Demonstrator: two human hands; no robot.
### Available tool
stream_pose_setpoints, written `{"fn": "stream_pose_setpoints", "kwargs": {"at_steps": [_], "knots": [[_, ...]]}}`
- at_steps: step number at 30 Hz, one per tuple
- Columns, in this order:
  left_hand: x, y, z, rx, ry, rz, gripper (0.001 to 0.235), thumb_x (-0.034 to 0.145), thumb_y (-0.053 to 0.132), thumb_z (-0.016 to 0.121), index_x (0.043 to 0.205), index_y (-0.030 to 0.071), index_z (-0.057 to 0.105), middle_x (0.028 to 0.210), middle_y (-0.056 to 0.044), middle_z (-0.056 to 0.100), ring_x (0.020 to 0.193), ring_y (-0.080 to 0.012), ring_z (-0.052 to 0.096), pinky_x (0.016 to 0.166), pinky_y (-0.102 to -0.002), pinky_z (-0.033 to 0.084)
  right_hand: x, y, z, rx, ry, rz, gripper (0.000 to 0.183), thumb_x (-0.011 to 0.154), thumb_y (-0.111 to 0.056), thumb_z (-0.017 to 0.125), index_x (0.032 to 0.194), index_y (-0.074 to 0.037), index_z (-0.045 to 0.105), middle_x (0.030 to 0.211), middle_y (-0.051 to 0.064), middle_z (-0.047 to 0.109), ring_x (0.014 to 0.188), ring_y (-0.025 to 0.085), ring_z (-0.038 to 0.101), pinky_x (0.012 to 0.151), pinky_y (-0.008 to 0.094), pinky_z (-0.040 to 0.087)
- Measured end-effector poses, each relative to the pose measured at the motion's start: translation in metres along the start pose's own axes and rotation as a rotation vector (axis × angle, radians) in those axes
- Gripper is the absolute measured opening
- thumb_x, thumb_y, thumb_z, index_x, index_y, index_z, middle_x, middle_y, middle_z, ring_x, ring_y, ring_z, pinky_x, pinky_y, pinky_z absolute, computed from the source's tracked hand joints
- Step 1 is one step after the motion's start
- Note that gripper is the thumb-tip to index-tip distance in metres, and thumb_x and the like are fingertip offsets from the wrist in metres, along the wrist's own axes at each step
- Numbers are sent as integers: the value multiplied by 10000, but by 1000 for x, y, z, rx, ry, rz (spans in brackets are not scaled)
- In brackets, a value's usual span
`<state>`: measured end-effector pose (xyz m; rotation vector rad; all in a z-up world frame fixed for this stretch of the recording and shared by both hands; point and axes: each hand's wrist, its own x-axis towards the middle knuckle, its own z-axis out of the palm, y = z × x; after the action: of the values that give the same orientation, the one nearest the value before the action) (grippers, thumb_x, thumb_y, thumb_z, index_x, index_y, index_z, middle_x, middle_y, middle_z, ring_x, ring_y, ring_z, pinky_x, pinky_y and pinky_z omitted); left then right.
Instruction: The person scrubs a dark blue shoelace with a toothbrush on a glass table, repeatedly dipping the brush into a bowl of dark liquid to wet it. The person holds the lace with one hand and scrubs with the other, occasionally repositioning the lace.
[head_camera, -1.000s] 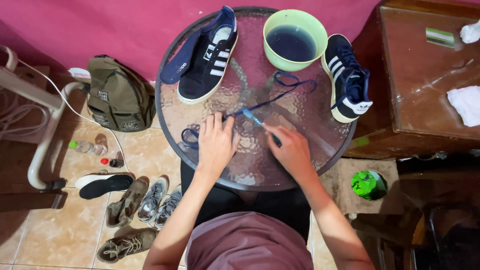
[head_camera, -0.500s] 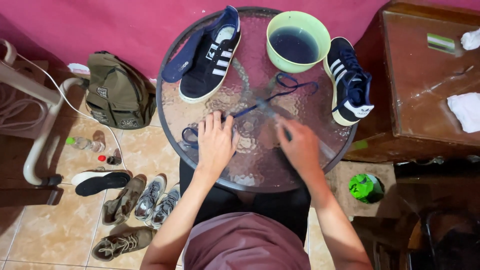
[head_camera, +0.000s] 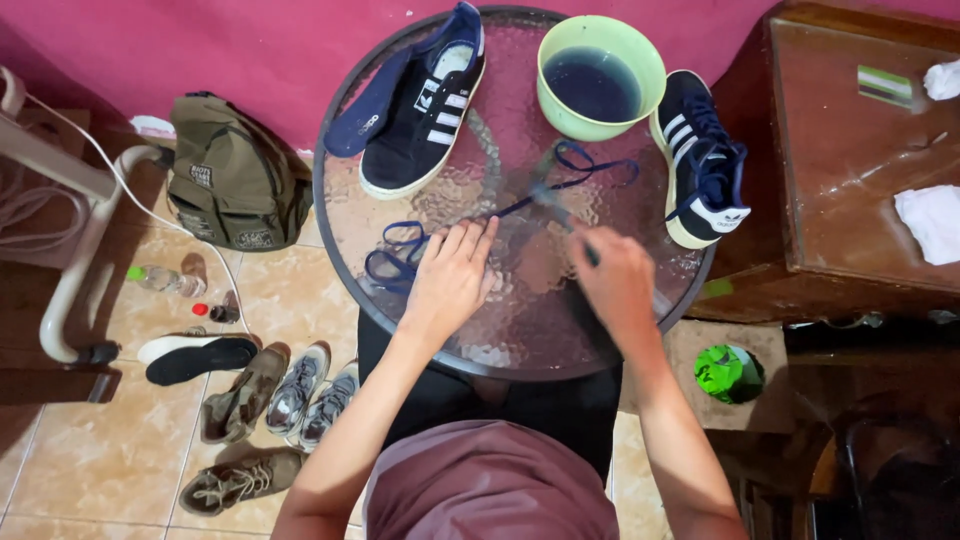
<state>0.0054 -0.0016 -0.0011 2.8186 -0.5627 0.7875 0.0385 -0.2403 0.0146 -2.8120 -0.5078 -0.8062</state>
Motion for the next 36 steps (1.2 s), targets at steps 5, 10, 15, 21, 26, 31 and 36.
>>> {"fn": "stream_pose_setpoints", "kwargs": {"at_steps": [5,10,15,21,26,31,36], "knots": [[-1,-2,3,1,15,14,551,900,292,556,1391,44,595,1279,-131,615,1219,-258,541,1035,-399,385,-11,-2,19,67,-55,18,162,922,-315,727,1066,-277,791,942,3,770,842,271,747,738,426,609],[3,-4,1,-9,26,12,507,919,278,535,1357,36,618,1256,-137,612,1195,-260,540,1015,-402,388,-2,13,20,-124,15,17,104,986,-339,705,1066,-306,762,931,-25,741,813,223,718,752,387,596],[0,-3,-7,8,11,-8,534,897,286,567,1381,64,609,1213,-125,599,1146,-266,538,975,-417,401,-1,14,15,-18,-97,82,155,981,-276,673,1084,-223,777,936,49,766,823,300,746,738,478,602],[-1,-2,0,8,21,-21,481,895,287,559,1325,92,654,1198,-127,591,1159,-270,535,985,-418,403,3,-29,-10,117,-139,25,201,952,-333,694,1133,-357,777,1010,-42,779,859,249,756,752,414,603],[-4,-3,-1,32,38,-35,482,884,301,581,1316,103,663,1182,-141,594,1155,-286,539,993,-435,402,3,11,-2,-42,-133,96,180,1011,-309,647,1123,-240,770,936,49,763,780,308,747,717,456,601],[-1,-1,-9,35,48,-40,454,866,314,601,1270,125,689,1153,-127,594,1110,-275,545,944,-423,417,3,-36,-30,123,-215,49,181,969,-302,691,1114,-253,787,973,53,779,830,318,755,763,458,594],[-2,0,-8,49,75,-105,418,869,292,600,1234,113,700,1138,-146,602,1085,-288,557,921,-419,427,10,1,-42,125,-276,252,250,1048,-285,599,1238,-213,744,1083,90,772,957,352,737,834,516,573]]}}
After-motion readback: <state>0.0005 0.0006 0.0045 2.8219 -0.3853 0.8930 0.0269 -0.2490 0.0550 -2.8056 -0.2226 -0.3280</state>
